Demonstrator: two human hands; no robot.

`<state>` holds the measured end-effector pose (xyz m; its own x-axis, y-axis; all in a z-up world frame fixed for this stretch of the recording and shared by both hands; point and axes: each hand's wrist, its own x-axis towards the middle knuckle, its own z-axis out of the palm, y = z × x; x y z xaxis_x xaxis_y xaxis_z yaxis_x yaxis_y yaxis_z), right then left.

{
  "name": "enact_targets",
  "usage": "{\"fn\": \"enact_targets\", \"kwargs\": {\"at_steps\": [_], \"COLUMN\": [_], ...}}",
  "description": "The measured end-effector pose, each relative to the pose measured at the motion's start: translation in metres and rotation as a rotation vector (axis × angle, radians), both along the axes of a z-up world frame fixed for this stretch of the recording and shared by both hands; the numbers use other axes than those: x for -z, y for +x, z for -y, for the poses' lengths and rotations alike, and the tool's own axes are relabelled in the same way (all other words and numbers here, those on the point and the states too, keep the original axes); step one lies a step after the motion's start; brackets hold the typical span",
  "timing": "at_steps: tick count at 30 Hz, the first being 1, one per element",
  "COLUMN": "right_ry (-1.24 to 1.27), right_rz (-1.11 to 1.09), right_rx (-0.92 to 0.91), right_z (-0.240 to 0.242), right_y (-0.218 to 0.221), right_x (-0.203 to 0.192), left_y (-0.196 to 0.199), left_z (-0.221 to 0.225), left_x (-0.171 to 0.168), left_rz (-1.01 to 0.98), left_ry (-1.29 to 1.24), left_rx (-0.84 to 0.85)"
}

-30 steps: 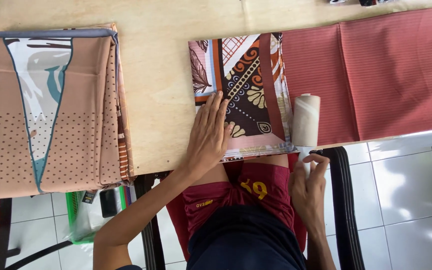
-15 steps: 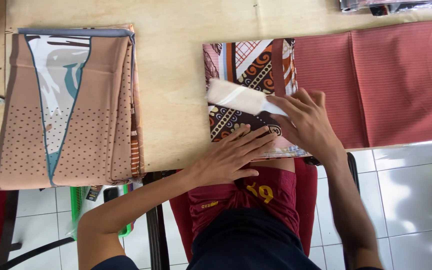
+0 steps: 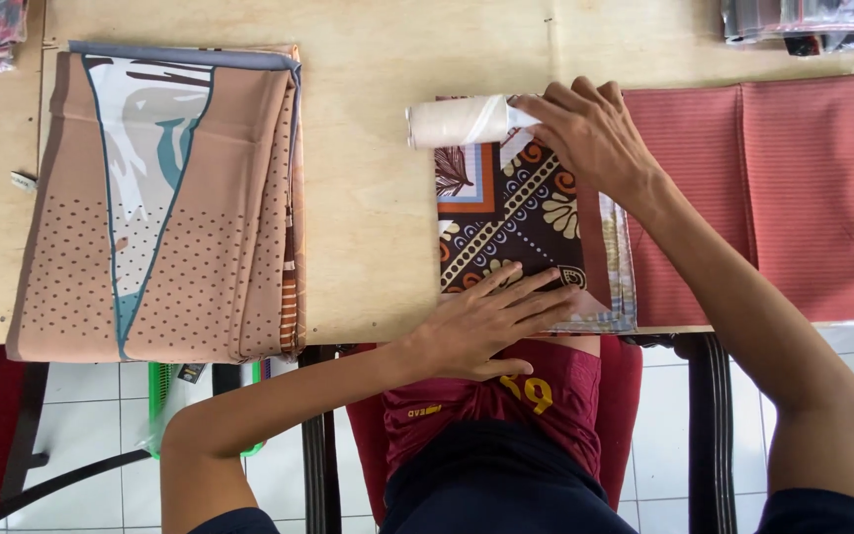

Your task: A person uses a lint roller to remove dust and lint from several pieces of folded patterned fabric on a table.

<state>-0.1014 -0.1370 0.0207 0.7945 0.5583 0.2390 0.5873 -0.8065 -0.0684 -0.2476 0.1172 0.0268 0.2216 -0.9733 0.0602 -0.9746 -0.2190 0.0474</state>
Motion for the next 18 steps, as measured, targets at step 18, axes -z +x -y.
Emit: {"fn": "enact_targets", "kwargs": {"at_steps": [18], "right_ry": [0.122], "right_rz": [-0.117], "right_rx": [0.050], "right_z": [-0.010], "right_y": [-0.048], "right_x": [-0.018], "left_y": [-0.002], "left_z": [-0.002], "left_x": [0.016], "left_rz": [-0.235], "left_ry": [-0.243], "left_rx": [0.003]}}
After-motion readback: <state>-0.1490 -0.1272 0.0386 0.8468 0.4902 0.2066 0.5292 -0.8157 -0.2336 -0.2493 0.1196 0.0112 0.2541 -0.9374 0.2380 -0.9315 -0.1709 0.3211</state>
